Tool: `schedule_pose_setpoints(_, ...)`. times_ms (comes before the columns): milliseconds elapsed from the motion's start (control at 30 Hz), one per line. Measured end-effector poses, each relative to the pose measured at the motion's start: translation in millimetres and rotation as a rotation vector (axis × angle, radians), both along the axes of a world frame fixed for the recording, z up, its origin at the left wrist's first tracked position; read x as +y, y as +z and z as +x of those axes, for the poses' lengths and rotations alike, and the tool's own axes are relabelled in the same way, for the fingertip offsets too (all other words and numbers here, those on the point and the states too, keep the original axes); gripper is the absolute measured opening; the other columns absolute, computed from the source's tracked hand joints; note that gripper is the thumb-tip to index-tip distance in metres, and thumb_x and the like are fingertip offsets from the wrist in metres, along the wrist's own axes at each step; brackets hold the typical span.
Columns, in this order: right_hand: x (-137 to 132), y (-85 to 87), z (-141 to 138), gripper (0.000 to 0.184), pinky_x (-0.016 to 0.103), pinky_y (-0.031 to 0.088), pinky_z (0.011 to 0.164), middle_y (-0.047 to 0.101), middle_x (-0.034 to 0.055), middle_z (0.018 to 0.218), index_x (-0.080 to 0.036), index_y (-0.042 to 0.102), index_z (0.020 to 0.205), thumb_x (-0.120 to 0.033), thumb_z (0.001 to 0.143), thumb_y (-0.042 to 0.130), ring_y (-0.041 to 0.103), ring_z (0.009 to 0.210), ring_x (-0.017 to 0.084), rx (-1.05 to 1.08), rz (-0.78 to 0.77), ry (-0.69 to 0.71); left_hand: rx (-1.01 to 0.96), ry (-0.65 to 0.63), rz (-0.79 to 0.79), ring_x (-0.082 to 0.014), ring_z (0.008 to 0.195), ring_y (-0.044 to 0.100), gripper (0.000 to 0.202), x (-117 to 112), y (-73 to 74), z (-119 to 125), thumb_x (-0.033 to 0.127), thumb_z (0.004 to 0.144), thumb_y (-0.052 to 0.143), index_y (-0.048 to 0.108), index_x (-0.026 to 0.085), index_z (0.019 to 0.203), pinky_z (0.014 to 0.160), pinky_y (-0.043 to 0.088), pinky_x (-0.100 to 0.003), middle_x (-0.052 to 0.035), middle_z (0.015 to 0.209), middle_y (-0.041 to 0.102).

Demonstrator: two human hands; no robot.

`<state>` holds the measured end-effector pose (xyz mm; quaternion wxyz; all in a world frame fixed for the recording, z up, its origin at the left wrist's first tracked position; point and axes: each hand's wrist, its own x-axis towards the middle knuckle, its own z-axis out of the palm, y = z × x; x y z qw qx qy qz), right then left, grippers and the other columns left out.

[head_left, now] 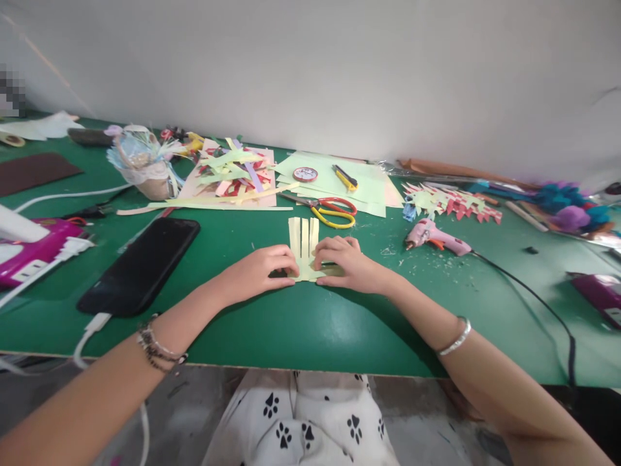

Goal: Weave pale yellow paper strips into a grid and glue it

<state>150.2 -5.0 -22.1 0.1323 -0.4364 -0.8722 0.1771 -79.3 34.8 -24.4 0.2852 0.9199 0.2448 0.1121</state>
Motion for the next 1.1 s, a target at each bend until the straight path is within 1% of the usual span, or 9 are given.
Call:
schedule_pose_setpoints(100,-0.5,-0.6,-1.0,0.016,0.037,0.025,0.087,0.054,0.0049,0.106,-0.021,0.057,0.091,-0.034,0.081,0.058,0.046,0.098,0.020,0.014,0.004,0.004,0.002,-0.009,0.037,-0.0125,0.082,0.054,0.017,-1.4,0.1,0.4,0.033,0.086,0.050,0.061,0.020,0.086,0.073,0.042,-0.024,-0.0020,0.096,0.055)
schedule_pose_setpoints(233,-0.6,-1.3,-1.0,0.018,0.037,0.025,0.088,0.054,0.0052,0.105,-0.021,0.056,0.093,-0.035,0.081,0.057,0.048,0.096,0.020,0.026,0.026,0.005,0.036,0.042,0.081,-0.0107,0.072,0.054,0.017,-2.6,0.4,-0.6,0.034,0.085,0.052,0.060,0.020,0.087,0.065,0.041,-0.023,-0.0017,0.096,0.054)
schedule_pose_setpoints(367,-0.4,-1.5,-1.4,0.026,0.036,0.030,0.086,0.053,0.0056,0.104,-0.019,0.054,0.093,-0.040,0.078,0.059,0.047,0.095,0.020,0.024,0.026,-0.003,0.031,0.038,0.057,-0.0107,0.071,0.053,0.017,-4.5,0.4,0.6,0.033,0.086,0.049,0.059,0.019,0.086,0.064,0.041,-0.023,-0.0022,0.092,0.054)
schedule_pose_setpoints(667,-0.3,-4.2,-8.1,0.023,0.034,0.035,0.082,0.052,0.0063,0.102,-0.020,0.054,0.095,-0.037,0.081,0.057,0.046,0.093,0.020,0.015,0.036,-0.009,0.014,0.064,0.037,-0.0110,0.071,0.053,0.017,-7.0,1.4,4.1,0.031,0.086,0.049,0.058,0.018,0.081,0.065,0.041,-0.023,-0.0023,0.089,0.053)
schedule_pose_setpoints(733,-0.2,-2.2,-5.3,0.026,0.035,0.035,0.082,0.052,0.0065,0.103,-0.020,0.053,0.096,-0.040,0.080,0.057,0.046,0.094,0.021,0.005,0.037,-0.005,0.028,0.060,0.049,-0.0111,0.072,0.053,0.017,-6.9,1.1,3.9,0.032,0.086,0.049,0.059,0.019,0.083,0.065,0.041,-0.023,-0.0022,0.091,0.054)
schedule_pose_setpoints(833,-1.2,4.1,5.7,0.031,0.037,0.034,0.085,0.051,0.0071,0.107,-0.021,0.050,0.097,-0.044,0.078,0.059,0.045,0.100,0.023,-0.007,0.059,-0.029,0.060,0.058,0.110,-0.0120,0.074,0.054,0.018,-6.5,0.0,2.3,0.035,0.086,0.049,0.059,0.020,0.090,0.065,0.041,-0.023,-0.0031,0.098,0.054)
schedule_pose_setpoints(933,-4.7,10.4,19.6,0.029,0.038,0.035,0.085,0.052,0.0066,0.106,-0.021,0.049,0.094,-0.043,0.077,0.059,0.046,0.102,0.023,-0.006,0.050,-0.059,0.069,0.040,0.137,-0.0124,0.077,0.055,0.021,-6.3,-0.4,0.5,0.036,0.086,0.048,0.059,0.021,0.096,0.065,0.041,-0.023,-0.0036,0.104,0.054)
schedule_pose_setpoints(1033,-8.8,11.1,26.6,0.027,0.035,0.037,0.081,0.053,0.0058,0.102,-0.021,0.050,0.093,-0.042,0.078,0.058,0.048,0.097,0.021,-0.033,0.001,-0.026,0.059,0.013,0.115,-0.0120,0.077,0.056,0.021,-6.2,-0.1,0.2,0.035,0.088,0.046,0.059,0.021,0.096,0.066,0.041,-0.022,-0.0032,0.100,0.056)
schedule_pose_setpoints(1100,-10.1,8.4,26.2,0.024,0.035,0.038,0.079,0.054,0.0060,0.101,-0.020,0.052,0.095,-0.039,0.081,0.057,0.050,0.094,0.020,-0.063,0.005,-0.006,0.043,0.006,0.104,-0.0121,0.077,0.056,0.021,-6.0,0.0,0.9,0.034,0.089,0.044,0.060,0.020,0.094,0.066,0.041,-0.022,-0.0033,0.097,0.057)
